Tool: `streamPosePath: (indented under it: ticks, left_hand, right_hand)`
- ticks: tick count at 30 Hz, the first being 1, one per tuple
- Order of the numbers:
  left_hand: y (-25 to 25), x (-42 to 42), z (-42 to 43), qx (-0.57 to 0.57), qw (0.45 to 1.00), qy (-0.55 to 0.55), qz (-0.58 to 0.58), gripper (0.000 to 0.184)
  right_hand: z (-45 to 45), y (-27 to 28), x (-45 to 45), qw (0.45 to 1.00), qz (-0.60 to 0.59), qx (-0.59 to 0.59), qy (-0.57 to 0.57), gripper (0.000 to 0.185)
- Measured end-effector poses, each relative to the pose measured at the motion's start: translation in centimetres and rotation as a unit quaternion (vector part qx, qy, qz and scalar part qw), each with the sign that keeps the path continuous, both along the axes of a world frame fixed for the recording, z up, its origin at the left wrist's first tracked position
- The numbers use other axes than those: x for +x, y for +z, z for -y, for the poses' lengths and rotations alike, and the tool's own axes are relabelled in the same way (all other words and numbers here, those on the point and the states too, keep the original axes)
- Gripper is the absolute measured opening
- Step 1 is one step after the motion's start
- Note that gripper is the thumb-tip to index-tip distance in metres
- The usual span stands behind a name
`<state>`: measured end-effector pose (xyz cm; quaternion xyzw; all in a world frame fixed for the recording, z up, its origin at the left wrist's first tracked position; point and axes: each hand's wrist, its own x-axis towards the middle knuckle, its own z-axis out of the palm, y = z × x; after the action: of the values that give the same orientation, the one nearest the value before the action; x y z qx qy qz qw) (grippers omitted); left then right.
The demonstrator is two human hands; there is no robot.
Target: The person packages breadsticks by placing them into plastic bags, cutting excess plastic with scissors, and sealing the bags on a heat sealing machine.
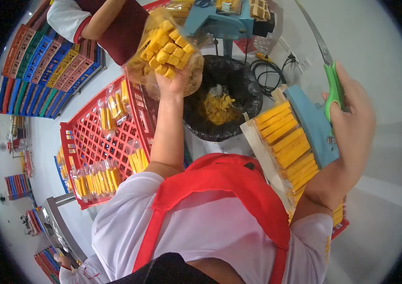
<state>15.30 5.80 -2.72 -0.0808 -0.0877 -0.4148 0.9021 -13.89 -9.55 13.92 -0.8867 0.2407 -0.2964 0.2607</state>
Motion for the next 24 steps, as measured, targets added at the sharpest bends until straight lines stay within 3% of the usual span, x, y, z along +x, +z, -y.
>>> streamPosePath:
  ticks: [2,5,7,8,10,14,20,22,24]
  left_hand:
    - [-0.2,0.0,0.6,0.004,0.999,-0.031,0.031,0.044]
    - [1.0,-1.0,1.2,0.046,0.998,0.031,0.035,0.043]
    - [1.6,-1.3,1.4,0.067,0.994,0.081,0.027,0.042]
    - [1.4,-1.2,1.4,0.067,0.994,0.081,0.028,0.042]
    - [0.9,-0.7,1.2,-0.068,0.996,0.002,0.055,0.044]
    - [0.6,-0.6,1.2,-0.015,0.997,0.029,0.067,0.042]
    - [0.5,-0.2,1.1,-0.08,0.996,-0.035,-0.018,0.041]
    - [1.8,-0.8,1.1,-0.016,1.0,-0.013,0.023,0.055]
    - [2.0,-1.5,1.2,0.026,0.998,0.026,0.043,0.055]
  right_hand:
    - [-0.7,0.6,-0.4,1.0,0.008,-0.027,0.002,0.054]
    - [-1.5,1.1,-0.6,0.998,-0.006,-0.069,0.003,0.054]
    - [-1.8,1.1,-0.6,0.978,-0.004,-0.205,0.049,0.054]
    - [-2.1,1.3,-0.5,0.978,-0.004,-0.204,0.049,0.054]
    - [-2.7,1.6,-0.2,0.979,-0.006,-0.189,0.079,0.054]
    - [-3.2,1.7,0.7,0.961,-0.009,-0.237,0.144,0.053]
    - [-3.9,1.4,1.7,0.955,-0.022,-0.243,0.17,0.05]
    - [-4.7,1.2,2.6,0.935,-0.069,-0.28,0.206,0.048]
    - [-4.7,0.0,3.6,0.936,-0.088,-0.27,0.209,0.048]
